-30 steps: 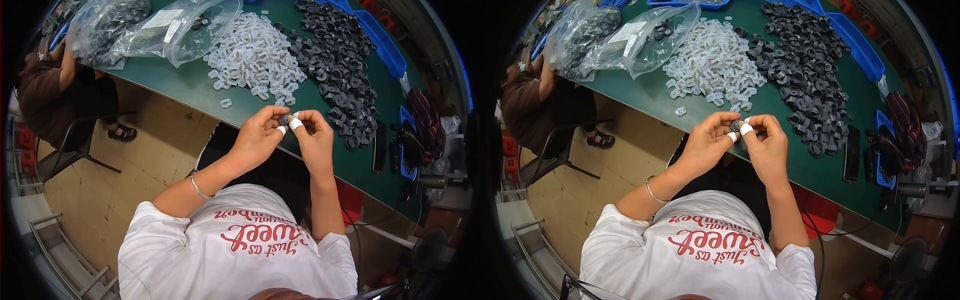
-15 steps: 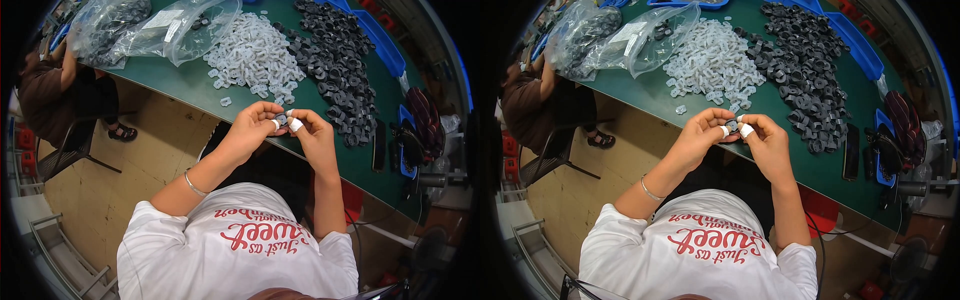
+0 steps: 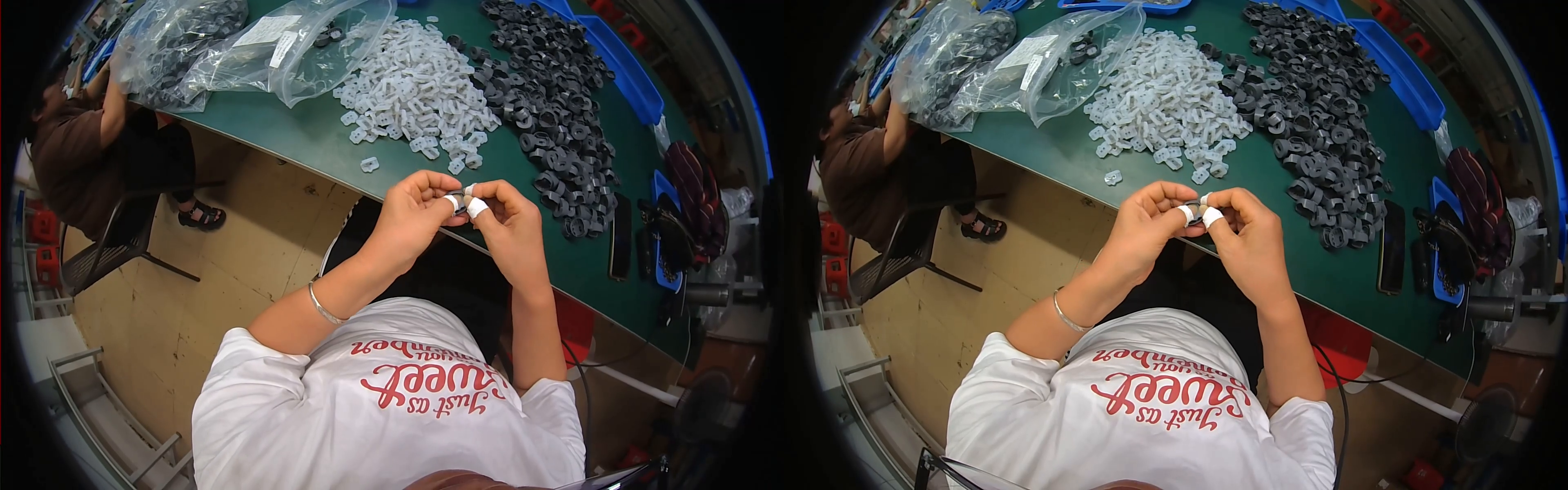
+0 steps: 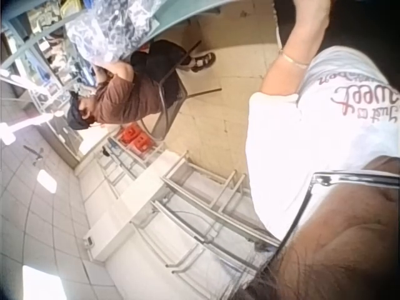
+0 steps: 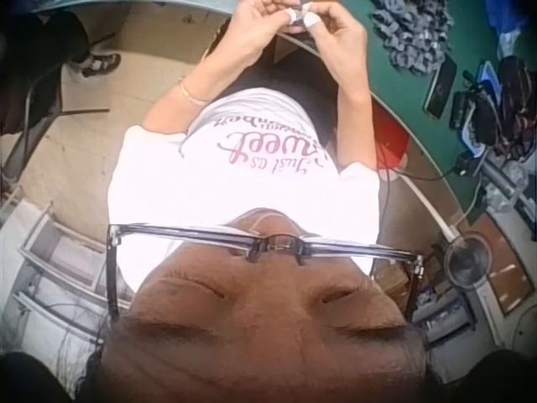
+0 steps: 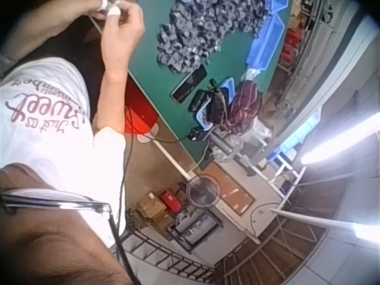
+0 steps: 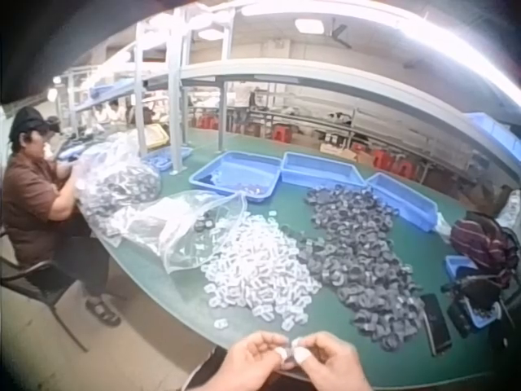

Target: The person assembles plastic components by picking up white clips and grey bases and inserting the clips into the bases by hand.

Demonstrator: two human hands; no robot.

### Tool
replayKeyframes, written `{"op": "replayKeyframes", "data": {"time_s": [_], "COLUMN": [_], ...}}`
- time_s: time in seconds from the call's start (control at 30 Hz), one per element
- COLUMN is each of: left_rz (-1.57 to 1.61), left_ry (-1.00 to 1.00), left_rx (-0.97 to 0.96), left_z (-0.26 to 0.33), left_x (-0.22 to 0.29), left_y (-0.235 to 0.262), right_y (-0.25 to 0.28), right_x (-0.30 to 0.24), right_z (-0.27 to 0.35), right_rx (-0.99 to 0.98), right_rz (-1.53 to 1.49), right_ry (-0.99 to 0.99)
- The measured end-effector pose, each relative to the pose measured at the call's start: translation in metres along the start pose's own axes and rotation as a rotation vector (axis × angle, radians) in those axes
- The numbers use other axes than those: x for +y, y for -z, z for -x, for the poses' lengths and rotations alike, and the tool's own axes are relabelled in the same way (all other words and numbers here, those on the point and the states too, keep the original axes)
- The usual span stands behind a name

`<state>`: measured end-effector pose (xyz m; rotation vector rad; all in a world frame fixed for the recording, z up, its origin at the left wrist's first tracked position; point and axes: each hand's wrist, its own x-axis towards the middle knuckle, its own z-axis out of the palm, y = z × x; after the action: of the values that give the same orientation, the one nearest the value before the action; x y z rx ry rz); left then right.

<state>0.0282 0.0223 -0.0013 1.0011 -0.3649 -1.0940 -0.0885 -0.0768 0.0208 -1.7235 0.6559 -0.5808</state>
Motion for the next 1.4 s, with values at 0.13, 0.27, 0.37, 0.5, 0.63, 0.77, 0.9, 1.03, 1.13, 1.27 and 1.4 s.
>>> {"op": "replayKeyframes", "data": {"time_s": [0.13, 0.27, 0.37, 0.5, 0.63, 0.77, 0.9, 1.03, 1.13, 1.27, 1.4], "left_rz": [0.012, -0.032, -0.099, -0.106, -0.009, -0.375, -0.741, -0.815, -0.885, -0.848, -0.936], "left_ry": [-0.026, 0.021, -0.111, -0.105, 0.017, -0.364, -0.653, -0.73, -0.913, -0.852, -0.877], "left_rx": [-0.018, -0.013, 0.036, 0.004, -0.053, -0.078, -0.09, -0.096, -0.138, -0.121, -0.144], "left_z": [0.0, -0.003, -0.002, -0.003, -0.002, 0.006, 0.015, 0.011, 0.008, 0.007, 0.009], "left_x": [-0.001, 0.003, -0.005, -0.001, 0.01, -0.005, 0.003, 0.004, 0.004, 0.007, 0.011], "left_y": [0.001, 0.005, 0.007, 0.009, 0.009, 0.01, 0.002, 0.003, 0.006, 0.008, 0.012], "right_y": [0.002, 0.004, 0.004, 0.005, 0.006, 0.007, 0.003, 0.002, 0.006, 0.007, 0.003], "right_x": [-0.003, -0.002, 0.0, 0.002, 0.006, 0.004, 0.001, 0.004, 0.01, 0.004, -0.003], "right_z": [-0.001, -0.003, -0.001, -0.001, -0.002, -0.004, -0.003, -0.003, -0.004, -0.007, -0.007], "right_rx": [-0.018, -0.077, -0.129, -0.131, -0.087, -0.053, -0.055, -0.029, -0.047, -0.078, -0.064], "right_rz": [-0.008, -0.035, -0.14, -0.168, -0.161, -0.266, -0.422, -0.453, -0.54, -0.644, -0.38], "right_ry": [-0.05, -0.068, -0.103, -0.11, -0.088, -0.196, -0.195, -0.157, -0.156, -0.247, -0.191]}}
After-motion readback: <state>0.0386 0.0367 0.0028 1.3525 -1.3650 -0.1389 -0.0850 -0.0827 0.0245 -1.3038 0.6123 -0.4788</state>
